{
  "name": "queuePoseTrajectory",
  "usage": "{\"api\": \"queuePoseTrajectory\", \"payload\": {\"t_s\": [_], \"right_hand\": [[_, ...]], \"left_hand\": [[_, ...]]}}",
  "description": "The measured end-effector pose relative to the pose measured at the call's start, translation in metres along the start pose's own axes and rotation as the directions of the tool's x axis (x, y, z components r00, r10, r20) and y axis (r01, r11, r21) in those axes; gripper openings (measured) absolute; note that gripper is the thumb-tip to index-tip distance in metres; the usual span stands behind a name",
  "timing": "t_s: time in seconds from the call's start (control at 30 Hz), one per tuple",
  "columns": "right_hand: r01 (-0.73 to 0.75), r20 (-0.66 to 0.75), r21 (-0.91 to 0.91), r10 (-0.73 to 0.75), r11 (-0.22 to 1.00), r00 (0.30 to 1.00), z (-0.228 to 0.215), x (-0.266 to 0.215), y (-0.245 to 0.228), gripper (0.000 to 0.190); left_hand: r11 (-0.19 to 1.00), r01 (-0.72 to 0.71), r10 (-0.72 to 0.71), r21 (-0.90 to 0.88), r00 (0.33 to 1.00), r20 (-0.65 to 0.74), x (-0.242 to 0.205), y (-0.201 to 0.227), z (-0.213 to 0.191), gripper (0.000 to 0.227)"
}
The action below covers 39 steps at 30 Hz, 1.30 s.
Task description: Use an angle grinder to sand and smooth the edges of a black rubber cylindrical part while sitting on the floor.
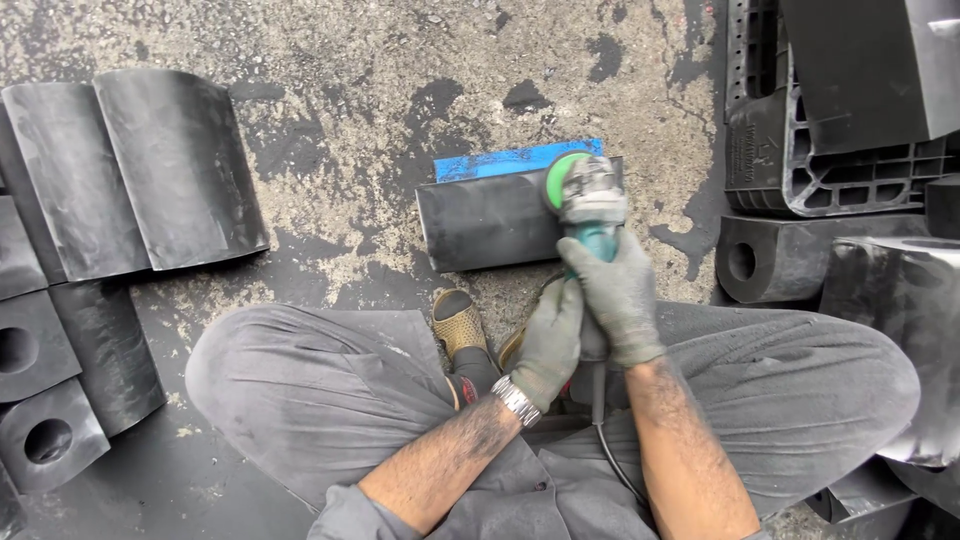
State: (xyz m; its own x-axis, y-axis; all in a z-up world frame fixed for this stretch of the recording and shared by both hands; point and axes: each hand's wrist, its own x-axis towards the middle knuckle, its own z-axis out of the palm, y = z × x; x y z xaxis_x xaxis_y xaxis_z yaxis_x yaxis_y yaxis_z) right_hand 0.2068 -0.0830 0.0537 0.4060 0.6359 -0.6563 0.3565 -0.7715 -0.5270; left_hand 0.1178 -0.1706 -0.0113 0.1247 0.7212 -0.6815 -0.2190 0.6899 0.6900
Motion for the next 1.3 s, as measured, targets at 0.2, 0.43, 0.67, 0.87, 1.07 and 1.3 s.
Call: {"api": "queuePoseTrajectory", "payload": {"t_s": [0.2,0.43,0.67,0.87,1.07,1.3], "right_hand": [[-0.076,-0.204,0.057,0.086,0.996,0.975,-0.04,0.018,0.018,0.044],[0.136,-0.177,0.737,-0.004,0.662,0.984,-0.099,0.011,0.065,0.04],[0.106,-0.036,0.948,-0.23,0.3,0.972,-0.161,-0.016,0.101,0.054],[0.05,0.027,0.974,-0.328,0.223,0.944,-0.161,0.003,0.125,0.048],[0.021,0.047,0.977,-0.308,0.213,0.95,-0.153,0.001,0.112,0.046],[0.033,0.016,0.983,-0.261,0.181,0.965,-0.149,-0.007,0.095,0.048]], "left_hand": [[0.919,0.039,-0.078,0.391,0.993,0.085,0.014,0.039,0.036,0.054],[0.622,-0.247,0.123,0.743,0.968,0.219,0.057,0.058,0.036,0.057],[0.002,-0.525,0.604,0.851,0.679,0.417,0.136,0.049,0.036,0.074],[0.276,-0.189,0.483,0.942,0.875,0.034,0.086,0.107,-0.049,0.067],[0.029,0.399,0.739,0.916,0.609,-0.289,0.139,0.008,-0.171,0.079],[0.168,-0.429,0.284,0.888,0.883,0.373,0.055,0.104,0.022,0.032]]}}
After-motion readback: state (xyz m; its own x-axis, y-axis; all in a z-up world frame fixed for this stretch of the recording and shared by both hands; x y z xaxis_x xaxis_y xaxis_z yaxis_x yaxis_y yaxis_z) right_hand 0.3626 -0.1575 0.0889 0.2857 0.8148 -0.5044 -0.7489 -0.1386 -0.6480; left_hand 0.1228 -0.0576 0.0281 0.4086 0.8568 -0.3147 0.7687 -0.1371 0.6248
